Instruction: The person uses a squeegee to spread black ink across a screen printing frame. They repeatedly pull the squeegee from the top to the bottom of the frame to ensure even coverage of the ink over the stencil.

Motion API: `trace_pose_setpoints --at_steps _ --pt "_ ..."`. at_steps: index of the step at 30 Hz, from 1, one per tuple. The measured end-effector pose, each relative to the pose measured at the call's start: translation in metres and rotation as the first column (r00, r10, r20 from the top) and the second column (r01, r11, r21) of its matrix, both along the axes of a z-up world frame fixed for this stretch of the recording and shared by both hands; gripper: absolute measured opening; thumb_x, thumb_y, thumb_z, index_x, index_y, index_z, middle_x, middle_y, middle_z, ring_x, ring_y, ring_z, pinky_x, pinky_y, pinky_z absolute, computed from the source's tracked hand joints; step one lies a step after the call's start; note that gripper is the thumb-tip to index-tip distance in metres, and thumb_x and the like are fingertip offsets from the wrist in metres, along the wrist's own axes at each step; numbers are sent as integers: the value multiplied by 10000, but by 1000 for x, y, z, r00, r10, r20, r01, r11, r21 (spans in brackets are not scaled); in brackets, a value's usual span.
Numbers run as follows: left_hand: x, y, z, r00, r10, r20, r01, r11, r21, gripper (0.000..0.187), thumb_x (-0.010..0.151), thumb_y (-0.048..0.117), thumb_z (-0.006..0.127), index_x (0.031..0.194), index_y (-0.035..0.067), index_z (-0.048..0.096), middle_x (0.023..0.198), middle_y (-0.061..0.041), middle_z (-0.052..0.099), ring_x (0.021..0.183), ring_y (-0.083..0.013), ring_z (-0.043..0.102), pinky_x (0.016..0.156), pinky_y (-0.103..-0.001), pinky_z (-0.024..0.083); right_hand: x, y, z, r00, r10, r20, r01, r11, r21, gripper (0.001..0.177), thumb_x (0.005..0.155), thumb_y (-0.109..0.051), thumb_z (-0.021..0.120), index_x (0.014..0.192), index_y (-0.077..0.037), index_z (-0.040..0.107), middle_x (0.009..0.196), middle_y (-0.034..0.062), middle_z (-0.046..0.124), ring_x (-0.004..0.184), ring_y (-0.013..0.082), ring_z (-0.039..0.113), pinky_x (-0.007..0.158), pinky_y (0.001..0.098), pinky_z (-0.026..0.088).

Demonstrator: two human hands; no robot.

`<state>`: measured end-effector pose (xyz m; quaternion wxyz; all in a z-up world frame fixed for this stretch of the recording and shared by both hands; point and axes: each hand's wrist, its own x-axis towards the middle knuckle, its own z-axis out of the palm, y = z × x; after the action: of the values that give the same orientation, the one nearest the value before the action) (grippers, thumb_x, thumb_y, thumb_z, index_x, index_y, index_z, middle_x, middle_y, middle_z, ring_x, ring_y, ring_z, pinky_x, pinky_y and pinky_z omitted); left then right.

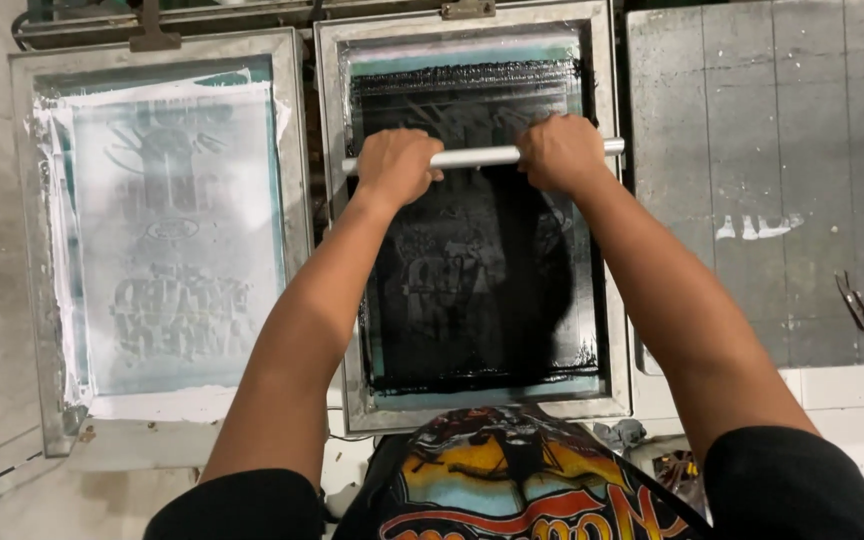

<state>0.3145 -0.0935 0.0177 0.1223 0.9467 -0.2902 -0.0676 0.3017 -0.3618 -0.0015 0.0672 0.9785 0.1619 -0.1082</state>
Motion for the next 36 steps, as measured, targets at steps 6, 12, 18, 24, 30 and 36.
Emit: trace_pose_setpoints --at_steps 6,12,18,24,30,36 --pt "-34 4 -5 1000 9 -2 -9 1000 0 125 829 223 809 778 150 721 771 -37 700 761 -297 705 711 -416 563 -34 9 9 1000 -11 6 11 999 33 227 802 -364 670 826 -186 810 704 82 747 686 347 758 629 462 621" --pt "-71 7 -8 1000 18 -3 -18 1000 20 142 840 265 790 764 178 709 770 -34 688 751 -299 699 692 -416 571 -81 18 31 1000 10 22 -11 999 39 180 791 -264 655 777 -163 804 699 92 758 678 335 756 643 443 613" --pt "-112 10 2 1000 18 7 -18 1000 7 37 803 130 757 785 159 742 757 -40 677 739 -310 692 655 -428 583 -123 7 1 988 77 136 -81 996 31 169 764 -264 599 749 -237 765 683 11 719 638 252 724 578 407 585" --pt "-158 15 -17 998 55 -31 -56 998 -36 78 832 146 704 812 203 754 770 -16 659 761 -290 683 650 -413 587 -167 14 6 983 71 172 -91 990 109 187 813 -289 586 831 -255 769 772 -3 717 697 241 722 582 389 576" --pt "-215 17 -9 995 71 -76 -71 997 12 226 884 87 634 938 244 787 804 -3 691 783 -265 704 630 -391 598 -215 19 13 969 111 219 -141 982 125 248 813 -249 587 959 -269 786 789 -7 719 683 233 720 558 376 569" --pt "-263 23 -4 997 38 -68 -36 999 29 219 880 115 615 975 235 772 822 -17 681 774 -266 689 587 -396 599 -269 14 -2 969 124 214 -169 963 210 190 908 -233 580 895 -226 769 804 -6 724 729 223 742 571 335 569"
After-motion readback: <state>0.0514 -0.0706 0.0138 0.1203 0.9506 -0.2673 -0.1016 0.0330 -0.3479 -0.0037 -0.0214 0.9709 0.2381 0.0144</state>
